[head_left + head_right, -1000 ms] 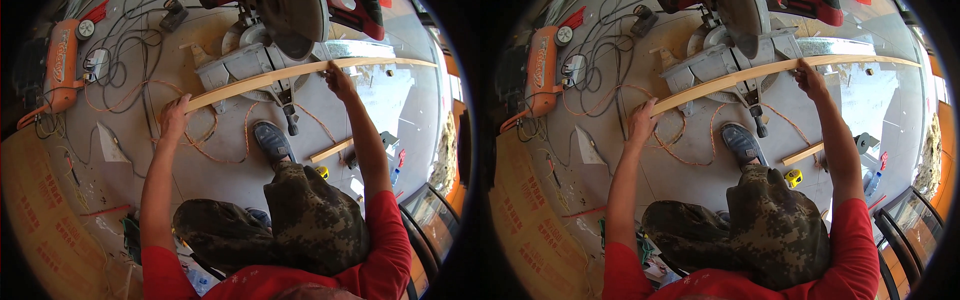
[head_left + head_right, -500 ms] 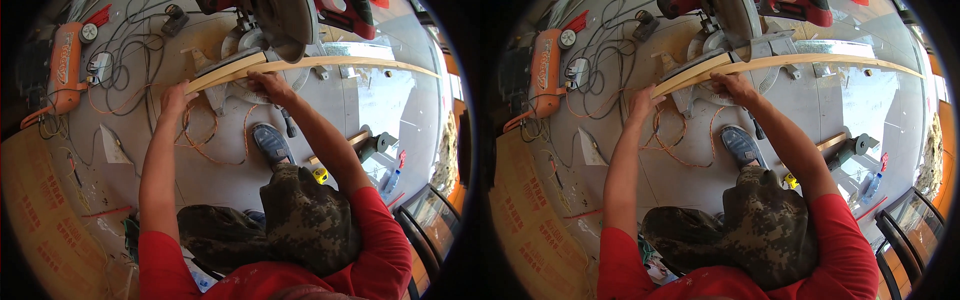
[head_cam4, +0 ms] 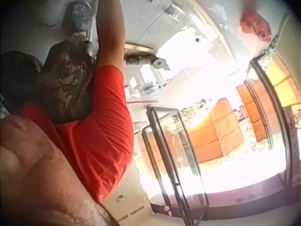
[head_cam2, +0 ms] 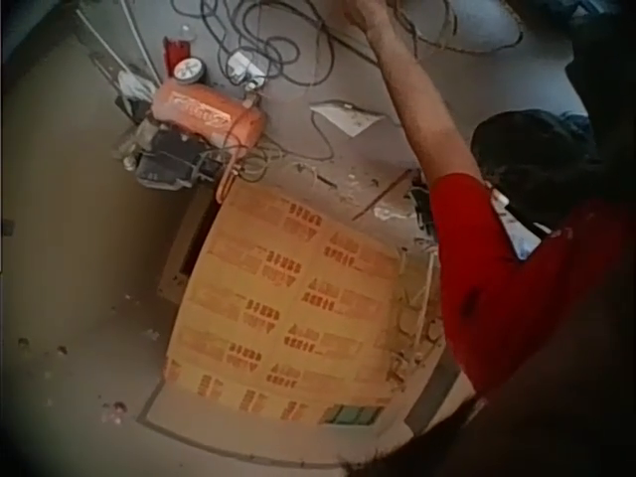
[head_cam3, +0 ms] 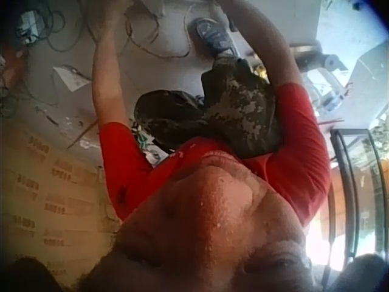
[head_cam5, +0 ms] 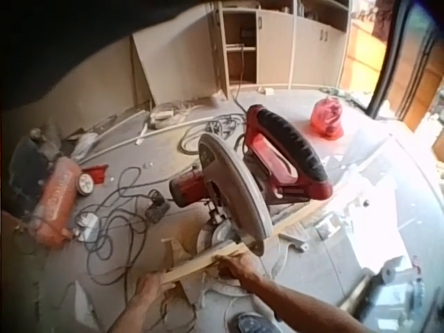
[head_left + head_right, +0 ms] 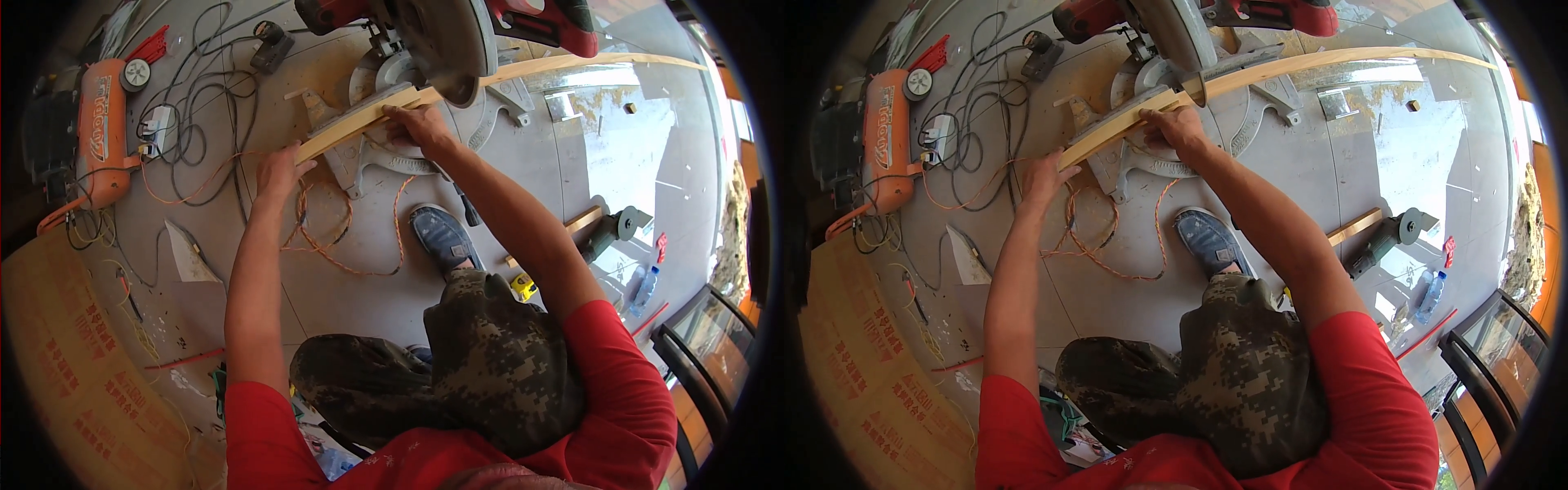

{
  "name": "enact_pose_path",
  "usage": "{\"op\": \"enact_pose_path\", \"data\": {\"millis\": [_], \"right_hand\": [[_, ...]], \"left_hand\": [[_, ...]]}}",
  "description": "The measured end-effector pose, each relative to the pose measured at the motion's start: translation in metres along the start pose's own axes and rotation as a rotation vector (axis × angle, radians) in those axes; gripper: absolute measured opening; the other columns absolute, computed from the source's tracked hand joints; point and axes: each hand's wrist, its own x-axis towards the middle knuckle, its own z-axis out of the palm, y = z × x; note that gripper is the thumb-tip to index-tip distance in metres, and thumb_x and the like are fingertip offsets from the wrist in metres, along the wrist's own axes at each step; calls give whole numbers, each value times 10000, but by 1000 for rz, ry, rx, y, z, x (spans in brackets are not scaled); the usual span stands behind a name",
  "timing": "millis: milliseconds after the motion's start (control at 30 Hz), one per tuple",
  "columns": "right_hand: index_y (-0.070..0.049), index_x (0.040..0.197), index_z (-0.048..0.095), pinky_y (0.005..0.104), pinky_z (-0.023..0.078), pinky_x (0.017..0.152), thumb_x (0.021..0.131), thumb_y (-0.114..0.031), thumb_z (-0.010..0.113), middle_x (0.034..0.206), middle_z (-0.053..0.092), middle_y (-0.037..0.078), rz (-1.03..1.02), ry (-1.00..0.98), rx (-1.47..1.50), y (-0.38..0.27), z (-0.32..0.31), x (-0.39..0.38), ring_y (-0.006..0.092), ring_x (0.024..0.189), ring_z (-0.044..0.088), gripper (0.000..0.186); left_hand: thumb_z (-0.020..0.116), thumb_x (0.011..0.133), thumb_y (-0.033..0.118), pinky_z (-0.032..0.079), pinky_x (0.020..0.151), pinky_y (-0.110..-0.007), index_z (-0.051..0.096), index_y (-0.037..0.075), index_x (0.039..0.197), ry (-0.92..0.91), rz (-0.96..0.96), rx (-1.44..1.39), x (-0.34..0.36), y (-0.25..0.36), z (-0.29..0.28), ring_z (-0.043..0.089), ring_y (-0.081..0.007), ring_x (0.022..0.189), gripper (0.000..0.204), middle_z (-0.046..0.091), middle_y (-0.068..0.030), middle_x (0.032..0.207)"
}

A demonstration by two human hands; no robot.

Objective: Measure and cut wooden planks using a miter saw and then assemble using a nail gun.

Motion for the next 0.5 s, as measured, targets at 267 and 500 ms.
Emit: {"op": "enact_pose_path", "data": {"millis": [267, 500], "right_hand": [[18, 906, 642, 307, 549, 506, 843, -179, 747, 720, 653, 116, -61, 121, 158, 6, 6, 7, 212, 573, 641, 231], [17, 913, 636, 295, 523, 490, 867, -212, 726, 710, 636, 96, -90, 66, 105, 10, 14, 10, 179, 566, 622, 251]], "left_hand": [[719, 849, 274, 471, 959, -416, 507, 7, 1322, 618, 141, -68, -30, 19, 4, 569, -337, 1153, 583, 576, -194, 1282], [696, 905, 331, 455, 942, -315, 513, -49, 1246, 539, -520, -1266, -61, -22, 42, 591, -212, 1103, 543, 600, -148, 1219]]}}
